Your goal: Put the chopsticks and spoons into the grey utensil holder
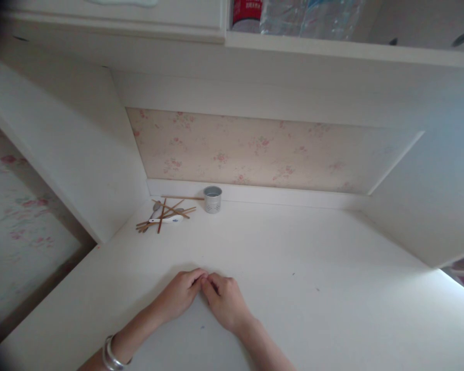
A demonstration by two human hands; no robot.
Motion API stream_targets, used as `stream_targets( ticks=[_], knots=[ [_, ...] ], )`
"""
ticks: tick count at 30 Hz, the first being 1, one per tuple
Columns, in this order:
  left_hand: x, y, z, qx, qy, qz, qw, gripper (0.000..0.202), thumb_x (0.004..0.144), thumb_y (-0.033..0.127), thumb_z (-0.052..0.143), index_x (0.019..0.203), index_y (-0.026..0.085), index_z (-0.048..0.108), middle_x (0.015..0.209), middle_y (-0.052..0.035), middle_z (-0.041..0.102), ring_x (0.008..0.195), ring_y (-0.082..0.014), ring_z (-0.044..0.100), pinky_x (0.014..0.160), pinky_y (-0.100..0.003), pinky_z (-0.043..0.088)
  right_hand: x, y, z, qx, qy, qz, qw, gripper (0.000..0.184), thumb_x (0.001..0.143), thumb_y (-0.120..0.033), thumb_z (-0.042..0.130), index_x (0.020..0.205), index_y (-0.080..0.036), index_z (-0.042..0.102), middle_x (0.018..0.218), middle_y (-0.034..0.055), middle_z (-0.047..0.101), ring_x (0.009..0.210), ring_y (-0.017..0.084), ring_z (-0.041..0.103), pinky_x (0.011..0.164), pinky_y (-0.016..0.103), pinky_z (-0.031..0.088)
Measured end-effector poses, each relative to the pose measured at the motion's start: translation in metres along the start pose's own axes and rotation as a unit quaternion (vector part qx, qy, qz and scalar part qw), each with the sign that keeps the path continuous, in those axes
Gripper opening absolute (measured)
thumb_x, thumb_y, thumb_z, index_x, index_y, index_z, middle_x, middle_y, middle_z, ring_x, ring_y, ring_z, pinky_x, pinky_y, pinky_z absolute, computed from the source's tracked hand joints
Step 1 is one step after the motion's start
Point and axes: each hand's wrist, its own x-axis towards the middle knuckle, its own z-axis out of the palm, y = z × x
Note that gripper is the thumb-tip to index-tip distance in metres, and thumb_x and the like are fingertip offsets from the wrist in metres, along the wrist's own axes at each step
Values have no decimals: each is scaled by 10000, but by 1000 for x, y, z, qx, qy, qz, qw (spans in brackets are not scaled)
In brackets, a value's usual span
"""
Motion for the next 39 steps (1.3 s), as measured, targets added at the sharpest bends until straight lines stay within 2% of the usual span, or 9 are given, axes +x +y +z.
stream_targets(
  ticks=[28, 39],
  knots=[
    [1, -1, 0, 16, -3, -5, 1000, 275, 925, 263, 368, 816, 198, 612, 779, -32, 679, 739, -166, 608, 687, -244, 421, -1, 0, -1, -4, -3, -3, 1000, 417, 967, -424, 364, 708, -187, 590, 639, -4, 588, 570, 119, 478, 545, 227, 342],
    [0, -2, 1, 4, -4, 3, 1000, 254, 913, 224, 370, 830, 199, 608, 811, -29, 683, 766, -165, 612, 698, -242, 421, -1, -1, -1, -8, 0, -4, 1000, 407, 966, -408, 358, 688, -190, 559, 631, -5, 577, 567, 120, 481, 546, 222, 335]
  ],
)
